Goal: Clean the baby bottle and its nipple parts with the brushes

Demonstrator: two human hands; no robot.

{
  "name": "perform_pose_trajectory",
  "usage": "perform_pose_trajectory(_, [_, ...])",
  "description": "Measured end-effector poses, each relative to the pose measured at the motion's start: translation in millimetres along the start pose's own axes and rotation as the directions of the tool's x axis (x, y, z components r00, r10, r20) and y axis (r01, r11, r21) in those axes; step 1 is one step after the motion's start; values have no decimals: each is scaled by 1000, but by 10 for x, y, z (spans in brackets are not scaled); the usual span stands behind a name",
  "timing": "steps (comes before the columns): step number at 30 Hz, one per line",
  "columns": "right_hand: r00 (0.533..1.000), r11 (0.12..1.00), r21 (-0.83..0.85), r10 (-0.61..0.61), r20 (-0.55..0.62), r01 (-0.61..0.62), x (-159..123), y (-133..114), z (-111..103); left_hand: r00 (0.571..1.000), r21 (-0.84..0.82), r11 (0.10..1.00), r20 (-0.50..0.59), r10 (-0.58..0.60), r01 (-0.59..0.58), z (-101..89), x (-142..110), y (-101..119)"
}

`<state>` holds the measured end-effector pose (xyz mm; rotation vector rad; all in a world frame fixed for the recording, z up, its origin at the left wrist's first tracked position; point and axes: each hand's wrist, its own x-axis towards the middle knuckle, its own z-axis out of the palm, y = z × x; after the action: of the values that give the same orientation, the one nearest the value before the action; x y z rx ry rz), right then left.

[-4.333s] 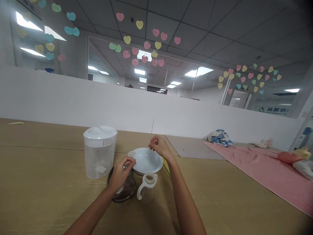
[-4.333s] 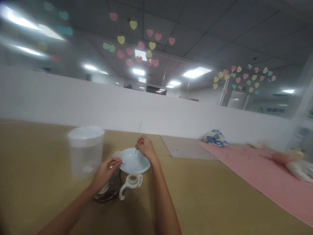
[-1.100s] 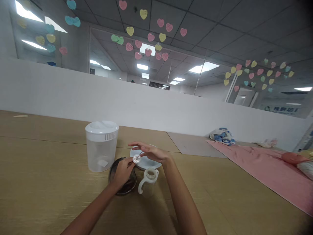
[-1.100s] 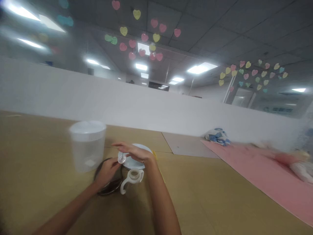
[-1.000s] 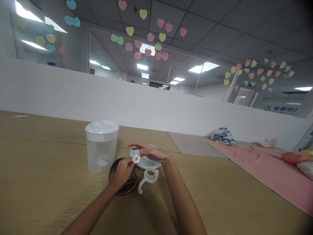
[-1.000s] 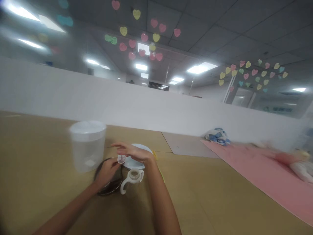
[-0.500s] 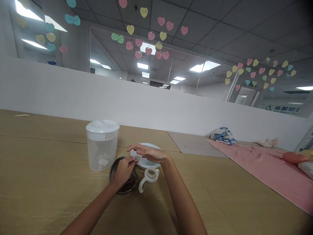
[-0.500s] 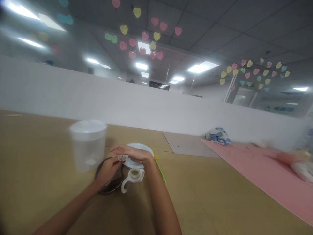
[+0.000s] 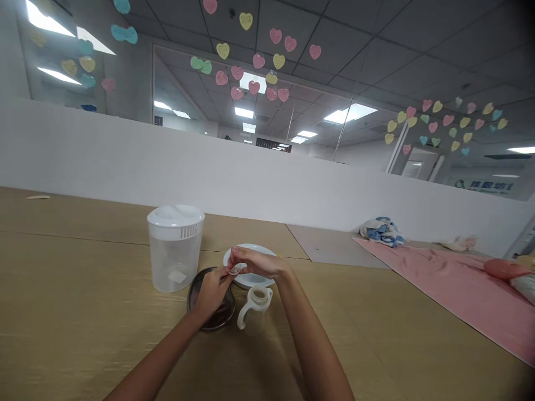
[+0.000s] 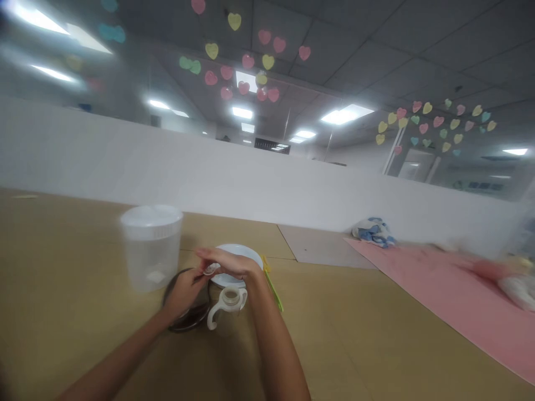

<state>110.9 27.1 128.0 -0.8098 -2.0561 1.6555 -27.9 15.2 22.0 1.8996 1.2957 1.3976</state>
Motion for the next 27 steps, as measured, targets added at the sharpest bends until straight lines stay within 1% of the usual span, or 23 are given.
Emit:
perform_pose_trajectory(6, [1000, 1000, -23, -5, 5, 5, -3, 13, -5, 1000, -3, 1000, 25, -7, 7, -4, -7, -6])
perform_pose_trajectory(9, [1000, 999, -34, 0, 8, 1, -13, 8, -7, 1000, 2, 1000, 20, -16, 16, -3, -7, -25])
perform_pose_trajectory(13, [1000, 999, -31, -12, 29, 13, -29, -16, -1, 1000, -2, 1000, 13, 21, -21, -4, -2, -24])
perform_pose_trajectory(16, [1000, 1000, -26, -10, 2, 10, -36, -38, 14, 999, 0, 999, 32, 38, -38, -10, -1, 3])
perform_pose_trajectory(21, [998, 999, -39, -2, -59, 0, -46, -76, 41, 999, 23, 1000, 29, 19, -20, -21, -7, 52])
perform_pose_trajectory(27, [996, 999, -40, -1, -87, -3, -46, -71, 33, 999, 57, 998, 38, 21, -23, -21, -4, 48])
